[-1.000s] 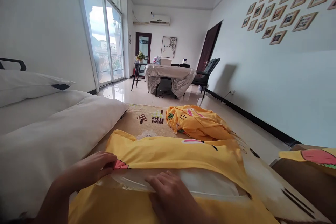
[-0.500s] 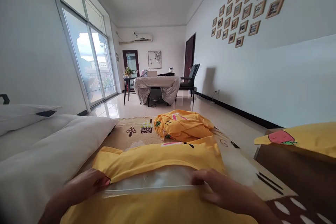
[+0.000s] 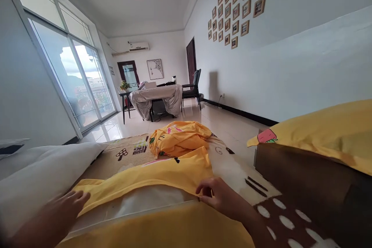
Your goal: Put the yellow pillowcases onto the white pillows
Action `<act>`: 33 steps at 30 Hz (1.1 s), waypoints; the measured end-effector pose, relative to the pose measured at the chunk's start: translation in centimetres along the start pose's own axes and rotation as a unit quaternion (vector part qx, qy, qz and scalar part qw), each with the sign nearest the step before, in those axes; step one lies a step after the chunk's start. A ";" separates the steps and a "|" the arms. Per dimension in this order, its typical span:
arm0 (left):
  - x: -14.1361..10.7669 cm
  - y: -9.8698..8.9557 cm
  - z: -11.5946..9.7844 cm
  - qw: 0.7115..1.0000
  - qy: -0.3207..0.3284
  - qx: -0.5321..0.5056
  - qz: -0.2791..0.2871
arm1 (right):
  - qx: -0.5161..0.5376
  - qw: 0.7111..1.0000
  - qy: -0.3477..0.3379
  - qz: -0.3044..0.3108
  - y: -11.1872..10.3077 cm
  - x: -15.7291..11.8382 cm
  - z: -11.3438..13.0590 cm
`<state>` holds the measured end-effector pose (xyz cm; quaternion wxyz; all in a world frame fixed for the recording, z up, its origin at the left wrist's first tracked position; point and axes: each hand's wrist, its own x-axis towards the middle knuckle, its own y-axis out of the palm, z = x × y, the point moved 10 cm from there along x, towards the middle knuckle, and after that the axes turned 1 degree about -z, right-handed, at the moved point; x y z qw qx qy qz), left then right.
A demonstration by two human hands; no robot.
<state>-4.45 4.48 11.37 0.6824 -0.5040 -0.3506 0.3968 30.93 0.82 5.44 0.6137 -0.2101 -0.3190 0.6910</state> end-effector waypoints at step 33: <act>9.5 2.0 -29.4 0.947 0.312 -0.074 0.005 | 0.061 0.998 -0.015 0.013 2.0 1.6 -2.9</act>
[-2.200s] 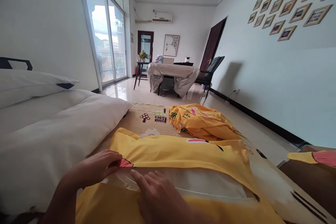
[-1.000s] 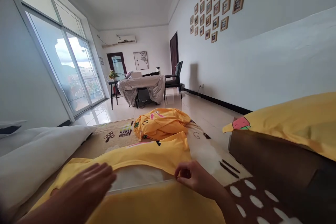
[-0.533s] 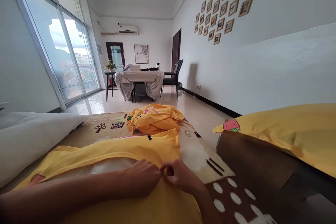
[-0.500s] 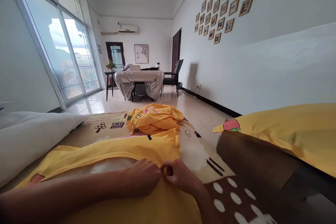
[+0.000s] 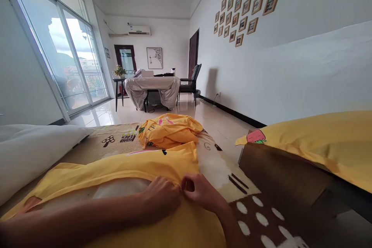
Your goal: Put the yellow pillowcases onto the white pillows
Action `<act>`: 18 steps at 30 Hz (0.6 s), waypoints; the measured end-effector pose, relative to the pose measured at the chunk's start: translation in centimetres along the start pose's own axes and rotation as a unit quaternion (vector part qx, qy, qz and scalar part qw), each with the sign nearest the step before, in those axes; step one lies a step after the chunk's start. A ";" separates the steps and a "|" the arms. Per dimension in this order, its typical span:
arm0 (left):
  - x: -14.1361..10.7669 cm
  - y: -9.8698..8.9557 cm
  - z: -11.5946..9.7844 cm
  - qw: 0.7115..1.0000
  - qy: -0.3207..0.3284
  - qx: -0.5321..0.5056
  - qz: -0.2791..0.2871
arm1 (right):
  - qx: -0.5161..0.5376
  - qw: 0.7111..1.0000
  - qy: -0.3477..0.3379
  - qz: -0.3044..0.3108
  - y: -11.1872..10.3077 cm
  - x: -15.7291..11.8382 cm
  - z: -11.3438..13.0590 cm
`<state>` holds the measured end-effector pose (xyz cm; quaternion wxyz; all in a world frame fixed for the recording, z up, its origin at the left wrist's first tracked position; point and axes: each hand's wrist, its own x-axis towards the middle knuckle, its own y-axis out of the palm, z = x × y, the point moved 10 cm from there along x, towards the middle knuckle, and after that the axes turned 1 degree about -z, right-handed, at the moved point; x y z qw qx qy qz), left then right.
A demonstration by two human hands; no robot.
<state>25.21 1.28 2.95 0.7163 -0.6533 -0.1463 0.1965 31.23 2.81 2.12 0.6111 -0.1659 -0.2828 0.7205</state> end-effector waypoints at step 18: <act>-0.1 0.9 -1.1 0.997 0.062 0.038 0.004 | 0.002 1.000 0.024 0.017 0.6 0.3 -0.9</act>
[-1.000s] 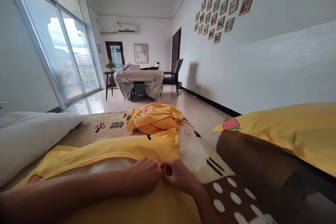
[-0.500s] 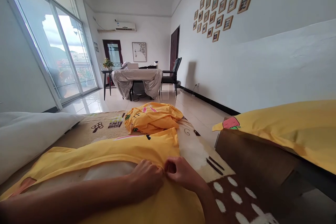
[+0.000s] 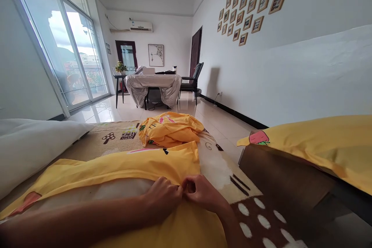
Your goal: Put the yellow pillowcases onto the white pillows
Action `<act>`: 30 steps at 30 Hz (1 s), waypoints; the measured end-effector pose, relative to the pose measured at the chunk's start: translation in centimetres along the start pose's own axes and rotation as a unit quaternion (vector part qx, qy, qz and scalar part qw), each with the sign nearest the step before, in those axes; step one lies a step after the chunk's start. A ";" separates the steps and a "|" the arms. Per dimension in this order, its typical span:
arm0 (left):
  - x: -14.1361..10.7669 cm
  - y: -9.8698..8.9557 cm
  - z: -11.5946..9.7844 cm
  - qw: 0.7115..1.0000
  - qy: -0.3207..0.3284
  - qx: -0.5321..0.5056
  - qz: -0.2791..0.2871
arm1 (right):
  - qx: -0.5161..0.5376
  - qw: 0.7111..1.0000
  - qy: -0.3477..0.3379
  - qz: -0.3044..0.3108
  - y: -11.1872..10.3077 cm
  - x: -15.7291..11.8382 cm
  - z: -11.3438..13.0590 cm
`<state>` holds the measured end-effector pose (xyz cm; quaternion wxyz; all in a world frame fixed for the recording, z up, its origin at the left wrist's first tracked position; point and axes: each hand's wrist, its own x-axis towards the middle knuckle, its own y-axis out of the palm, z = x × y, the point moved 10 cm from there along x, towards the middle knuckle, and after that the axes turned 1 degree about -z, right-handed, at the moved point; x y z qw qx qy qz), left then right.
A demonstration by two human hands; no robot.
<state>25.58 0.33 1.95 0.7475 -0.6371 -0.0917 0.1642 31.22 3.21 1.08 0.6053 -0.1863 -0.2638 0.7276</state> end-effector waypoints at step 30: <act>-0.4 -0.8 1.1 0.999 -0.043 -0.015 -0.002 | 0.004 0.999 -0.005 -0.038 0.1 0.3 0.5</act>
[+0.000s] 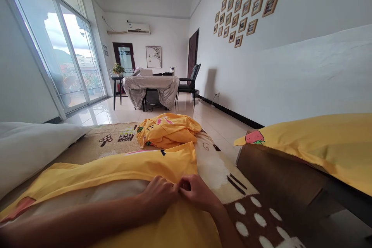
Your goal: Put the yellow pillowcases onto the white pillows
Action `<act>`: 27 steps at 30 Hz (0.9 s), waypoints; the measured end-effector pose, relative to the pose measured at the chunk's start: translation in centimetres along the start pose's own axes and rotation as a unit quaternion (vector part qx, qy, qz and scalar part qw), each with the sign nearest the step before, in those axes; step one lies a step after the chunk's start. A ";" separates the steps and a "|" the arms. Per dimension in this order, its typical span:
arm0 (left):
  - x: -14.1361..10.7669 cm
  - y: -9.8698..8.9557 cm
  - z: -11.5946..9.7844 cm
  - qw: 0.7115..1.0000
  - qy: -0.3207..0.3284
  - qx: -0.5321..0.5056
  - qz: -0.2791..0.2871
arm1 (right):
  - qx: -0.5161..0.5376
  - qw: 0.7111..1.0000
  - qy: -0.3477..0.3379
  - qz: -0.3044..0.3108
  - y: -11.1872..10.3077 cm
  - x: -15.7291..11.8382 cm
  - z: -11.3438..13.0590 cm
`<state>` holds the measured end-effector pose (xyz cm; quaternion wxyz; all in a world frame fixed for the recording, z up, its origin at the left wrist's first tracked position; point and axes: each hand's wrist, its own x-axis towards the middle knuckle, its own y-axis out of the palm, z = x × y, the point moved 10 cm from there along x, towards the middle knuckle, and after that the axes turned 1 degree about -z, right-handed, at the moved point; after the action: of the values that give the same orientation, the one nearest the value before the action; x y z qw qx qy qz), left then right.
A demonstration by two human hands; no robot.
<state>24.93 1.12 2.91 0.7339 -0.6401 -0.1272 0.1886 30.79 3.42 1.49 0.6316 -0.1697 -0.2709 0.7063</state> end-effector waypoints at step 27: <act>-2.4 -4.0 -2.6 0.947 0.184 0.221 -0.143 | 0.021 0.999 -0.020 -0.020 -0.9 -0.3 0.7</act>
<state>24.38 -2.69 6.62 0.8869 -0.4604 -0.0353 -0.0162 31.14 3.10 2.52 0.6433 -0.1364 -0.2719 0.7026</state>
